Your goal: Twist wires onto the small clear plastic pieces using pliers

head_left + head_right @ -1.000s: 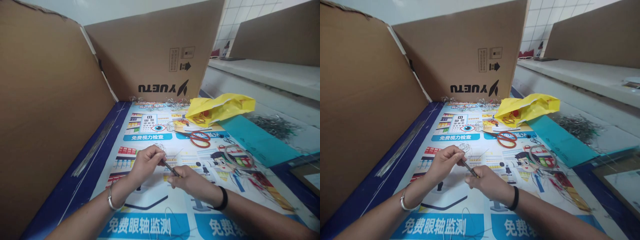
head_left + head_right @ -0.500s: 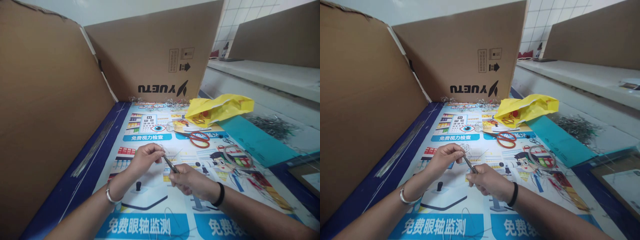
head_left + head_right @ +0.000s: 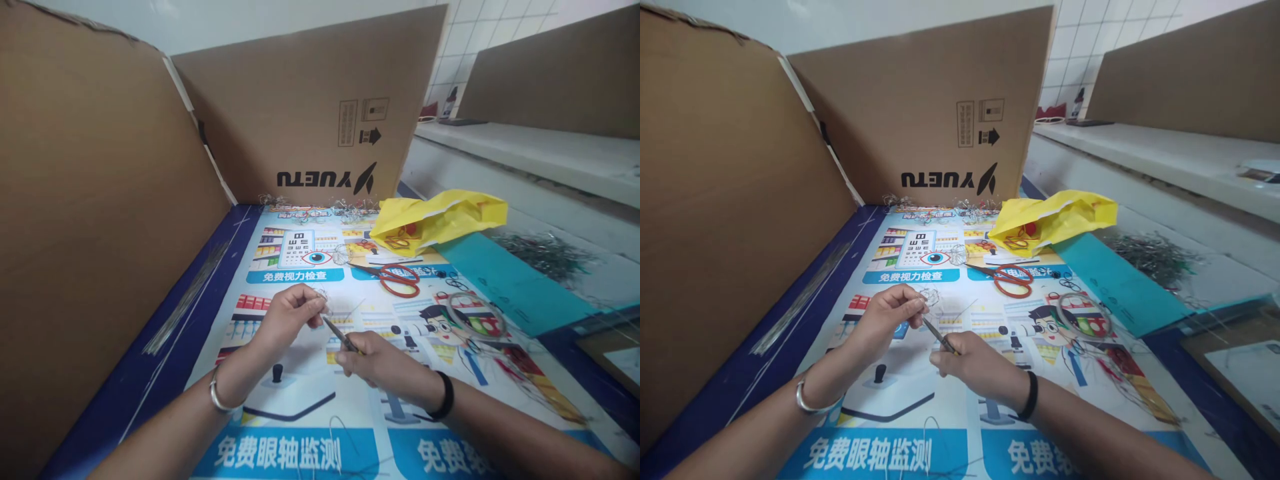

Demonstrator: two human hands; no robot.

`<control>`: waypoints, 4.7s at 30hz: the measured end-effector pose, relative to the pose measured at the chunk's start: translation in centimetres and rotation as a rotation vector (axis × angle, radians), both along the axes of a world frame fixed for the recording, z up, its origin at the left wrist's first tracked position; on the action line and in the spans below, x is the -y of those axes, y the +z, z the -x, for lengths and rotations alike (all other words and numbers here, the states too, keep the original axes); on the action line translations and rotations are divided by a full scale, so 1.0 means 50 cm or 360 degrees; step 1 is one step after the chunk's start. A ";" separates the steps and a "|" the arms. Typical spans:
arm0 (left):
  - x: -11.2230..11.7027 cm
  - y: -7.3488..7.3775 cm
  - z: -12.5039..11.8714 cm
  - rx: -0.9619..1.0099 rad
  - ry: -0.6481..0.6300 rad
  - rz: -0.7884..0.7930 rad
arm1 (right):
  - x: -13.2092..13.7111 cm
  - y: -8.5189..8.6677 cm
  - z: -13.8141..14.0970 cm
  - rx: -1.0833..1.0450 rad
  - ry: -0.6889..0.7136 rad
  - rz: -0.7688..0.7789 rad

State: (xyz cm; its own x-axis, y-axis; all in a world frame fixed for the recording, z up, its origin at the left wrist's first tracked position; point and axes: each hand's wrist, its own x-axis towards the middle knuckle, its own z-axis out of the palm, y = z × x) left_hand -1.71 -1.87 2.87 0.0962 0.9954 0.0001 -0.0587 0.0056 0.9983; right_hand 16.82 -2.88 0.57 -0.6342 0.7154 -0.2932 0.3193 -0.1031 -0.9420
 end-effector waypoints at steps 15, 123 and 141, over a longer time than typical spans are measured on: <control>0.029 -0.021 -0.039 0.0324 0.0234 0.0064 | 0.007 -0.011 0.008 -0.0291 -0.0195 0.0355; -0.001 -0.032 -0.010 -0.0178 0.0119 -0.0169 | 0.014 0.012 0.010 -0.0070 -0.0092 0.0243; -0.001 -0.019 -0.011 0.0104 0.0084 -0.0006 | 0.005 -0.001 0.006 0.0098 -0.0061 -0.0161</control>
State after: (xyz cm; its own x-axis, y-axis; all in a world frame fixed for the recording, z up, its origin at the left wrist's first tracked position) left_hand -1.14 -1.84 1.90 0.0435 0.9990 0.0086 -0.1238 -0.0032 0.9923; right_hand 16.52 -3.11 0.49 -0.5890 0.7666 -0.2557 0.3743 -0.0216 -0.9270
